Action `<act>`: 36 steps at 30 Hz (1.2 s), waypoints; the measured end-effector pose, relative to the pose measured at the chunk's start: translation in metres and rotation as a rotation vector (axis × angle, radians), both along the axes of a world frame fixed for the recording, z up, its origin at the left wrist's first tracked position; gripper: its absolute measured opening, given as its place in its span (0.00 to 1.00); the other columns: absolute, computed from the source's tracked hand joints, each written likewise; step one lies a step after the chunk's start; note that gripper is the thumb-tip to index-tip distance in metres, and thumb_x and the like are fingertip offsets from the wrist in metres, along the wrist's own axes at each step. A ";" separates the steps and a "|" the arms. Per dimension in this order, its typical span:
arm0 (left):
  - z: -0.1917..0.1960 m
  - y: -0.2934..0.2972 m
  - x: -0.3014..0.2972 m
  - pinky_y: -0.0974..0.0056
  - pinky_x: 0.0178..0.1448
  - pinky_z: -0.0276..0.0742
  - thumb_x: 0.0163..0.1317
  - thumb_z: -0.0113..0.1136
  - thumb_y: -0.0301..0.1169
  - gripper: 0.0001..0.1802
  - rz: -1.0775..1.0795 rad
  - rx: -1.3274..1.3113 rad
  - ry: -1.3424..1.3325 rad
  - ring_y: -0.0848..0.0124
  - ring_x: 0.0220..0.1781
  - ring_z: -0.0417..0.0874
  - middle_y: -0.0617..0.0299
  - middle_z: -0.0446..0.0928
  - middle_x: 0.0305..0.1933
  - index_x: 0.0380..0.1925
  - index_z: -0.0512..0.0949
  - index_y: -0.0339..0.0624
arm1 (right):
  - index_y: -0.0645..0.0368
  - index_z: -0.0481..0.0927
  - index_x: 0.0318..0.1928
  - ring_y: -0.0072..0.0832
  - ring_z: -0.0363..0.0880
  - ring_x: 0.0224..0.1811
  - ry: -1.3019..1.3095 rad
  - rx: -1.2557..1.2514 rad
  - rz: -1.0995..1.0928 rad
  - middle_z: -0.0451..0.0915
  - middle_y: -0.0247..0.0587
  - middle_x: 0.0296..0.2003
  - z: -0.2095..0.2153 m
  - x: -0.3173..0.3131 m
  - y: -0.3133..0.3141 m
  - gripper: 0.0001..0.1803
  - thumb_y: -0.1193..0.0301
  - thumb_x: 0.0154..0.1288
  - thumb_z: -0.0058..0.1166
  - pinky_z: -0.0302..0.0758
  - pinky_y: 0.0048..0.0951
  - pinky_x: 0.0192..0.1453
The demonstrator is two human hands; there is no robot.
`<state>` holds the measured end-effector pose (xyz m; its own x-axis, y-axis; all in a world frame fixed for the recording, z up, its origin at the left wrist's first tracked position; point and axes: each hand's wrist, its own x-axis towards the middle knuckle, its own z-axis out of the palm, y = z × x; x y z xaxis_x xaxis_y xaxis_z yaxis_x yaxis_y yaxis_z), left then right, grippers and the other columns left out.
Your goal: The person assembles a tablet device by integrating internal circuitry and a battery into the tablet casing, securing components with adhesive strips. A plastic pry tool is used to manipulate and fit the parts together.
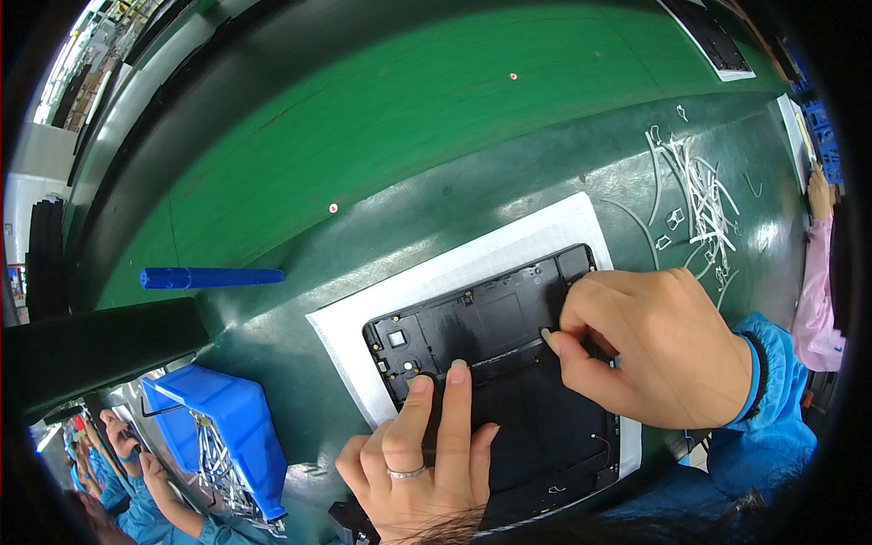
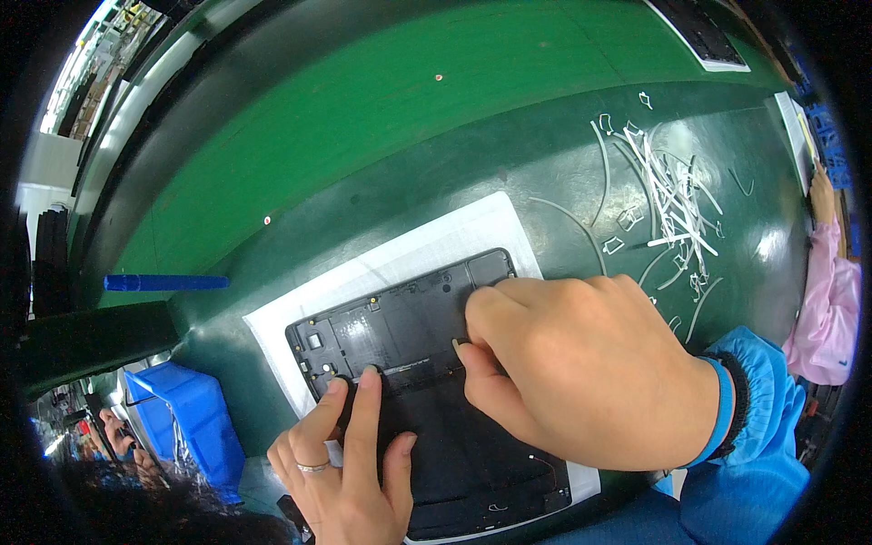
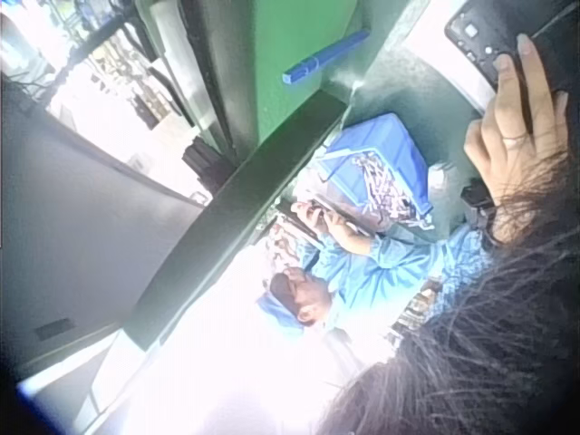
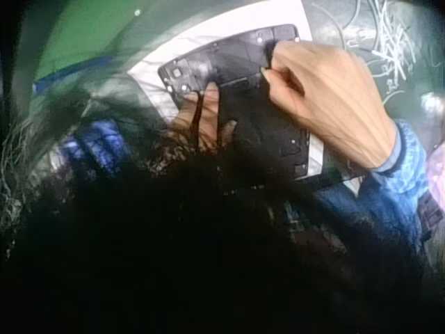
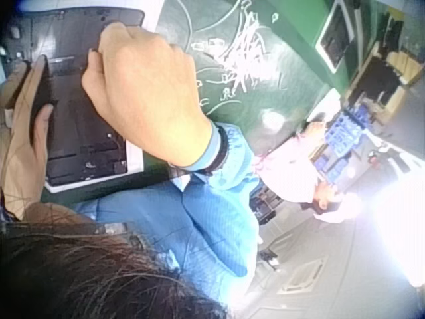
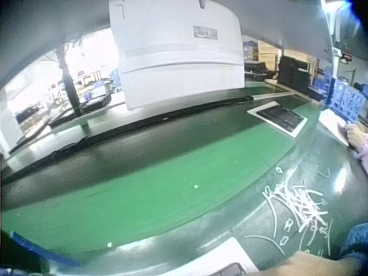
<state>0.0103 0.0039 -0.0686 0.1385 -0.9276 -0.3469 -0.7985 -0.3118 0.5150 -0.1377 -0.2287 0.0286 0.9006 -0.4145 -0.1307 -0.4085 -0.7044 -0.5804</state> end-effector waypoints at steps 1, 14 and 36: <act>0.003 -0.015 -0.002 0.57 0.68 0.77 0.84 0.41 0.50 0.33 -0.093 0.149 -0.189 0.61 0.72 0.76 0.51 0.69 0.77 0.78 0.62 0.39 | 0.61 0.78 0.30 0.35 0.79 0.20 0.001 -0.003 -0.004 0.78 0.41 0.23 0.002 -0.001 -0.001 0.08 0.76 0.61 0.67 0.72 0.34 0.24; 0.010 -0.015 -0.027 0.55 0.67 0.75 0.73 0.59 0.48 0.37 0.027 0.051 -0.360 0.64 0.65 0.77 0.59 0.67 0.76 0.77 0.67 0.47 | 0.58 0.76 0.23 0.29 0.72 0.15 -0.011 0.063 -0.052 0.74 0.37 0.16 0.001 -0.001 -0.021 0.19 0.68 0.60 0.76 0.65 0.32 0.21; 0.062 -0.025 -0.044 0.50 0.65 0.66 0.62 0.68 0.29 0.31 0.231 -0.145 -0.379 0.51 0.61 0.74 0.50 0.69 0.72 0.67 0.79 0.40 | 0.57 0.71 0.35 0.34 0.73 0.15 0.023 0.087 -0.029 0.71 0.35 0.14 0.003 -0.005 -0.028 0.19 0.70 0.60 0.75 0.65 0.34 0.22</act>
<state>-0.0340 -0.0213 -0.0065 0.4394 -0.8926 -0.1011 -0.8565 -0.4503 0.2522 -0.1424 -0.2565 0.0317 0.8848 -0.4267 -0.1873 -0.4416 -0.6396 -0.6292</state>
